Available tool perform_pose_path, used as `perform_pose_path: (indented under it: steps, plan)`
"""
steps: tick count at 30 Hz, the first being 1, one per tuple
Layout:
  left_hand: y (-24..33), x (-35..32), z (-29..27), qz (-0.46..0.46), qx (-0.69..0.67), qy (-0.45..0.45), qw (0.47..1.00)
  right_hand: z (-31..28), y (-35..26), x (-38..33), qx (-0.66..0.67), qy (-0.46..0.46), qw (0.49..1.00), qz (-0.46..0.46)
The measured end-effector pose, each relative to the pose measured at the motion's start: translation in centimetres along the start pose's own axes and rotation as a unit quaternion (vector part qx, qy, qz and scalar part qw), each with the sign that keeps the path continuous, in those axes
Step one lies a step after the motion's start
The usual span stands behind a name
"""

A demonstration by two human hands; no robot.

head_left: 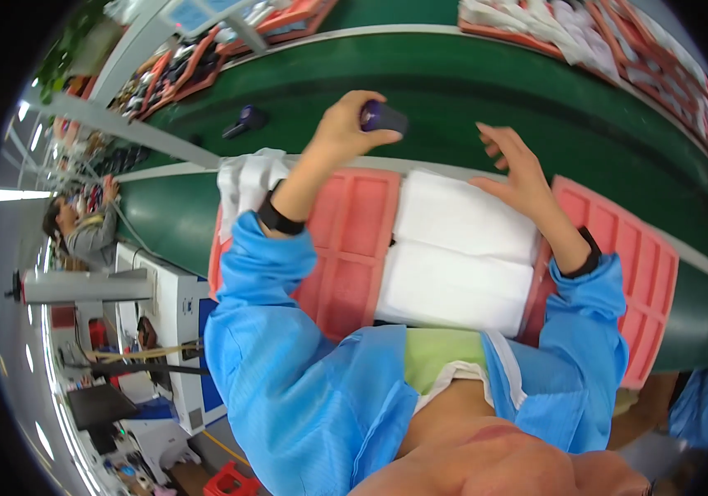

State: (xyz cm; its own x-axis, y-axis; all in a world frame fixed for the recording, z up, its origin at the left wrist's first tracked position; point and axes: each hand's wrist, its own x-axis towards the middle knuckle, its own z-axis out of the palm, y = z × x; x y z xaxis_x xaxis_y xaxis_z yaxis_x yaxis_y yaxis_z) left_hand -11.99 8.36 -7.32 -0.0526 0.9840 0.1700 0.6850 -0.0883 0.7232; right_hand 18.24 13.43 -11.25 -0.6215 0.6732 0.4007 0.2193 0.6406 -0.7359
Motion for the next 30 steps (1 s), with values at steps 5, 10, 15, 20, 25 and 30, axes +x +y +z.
perform_pose_path:
  steps: [5, 10, 15, 20, 25, 30]
  plan:
    - [10.6, -2.4, 10.4, 0.133, 0.0, 0.067, 0.989, -0.1, -1.7, -0.2, -0.058, 0.136, 0.984, -0.095]
    - [10.8, -3.2, 13.9, 0.164, -0.088, 0.136, 0.973, -3.4, 0.4, 0.4, -0.13, 0.114, 0.985, -0.015]
    - [8.6, -4.4, 17.3, 0.17, 0.024, -0.049, 0.984, -4.7, 4.8, 0.8, -0.125, 0.072, 0.985, 0.094]
    - [7.5, -4.3, 19.8, 0.186, 0.129, -0.132, 0.965, -6.4, 5.9, 0.7, -0.131, 0.05, 0.978, 0.151]
    - [6.9, -4.5, 20.1, 0.207, 0.117, -0.1, 0.966, -7.6, 6.7, 0.5, -0.159, 0.043, 0.966, 0.2]
    - [8.7, -5.2, 19.7, 0.209, 0.135, -0.06, 0.967, -7.7, 6.3, 0.5, -0.149, 0.056, 0.97, 0.182]
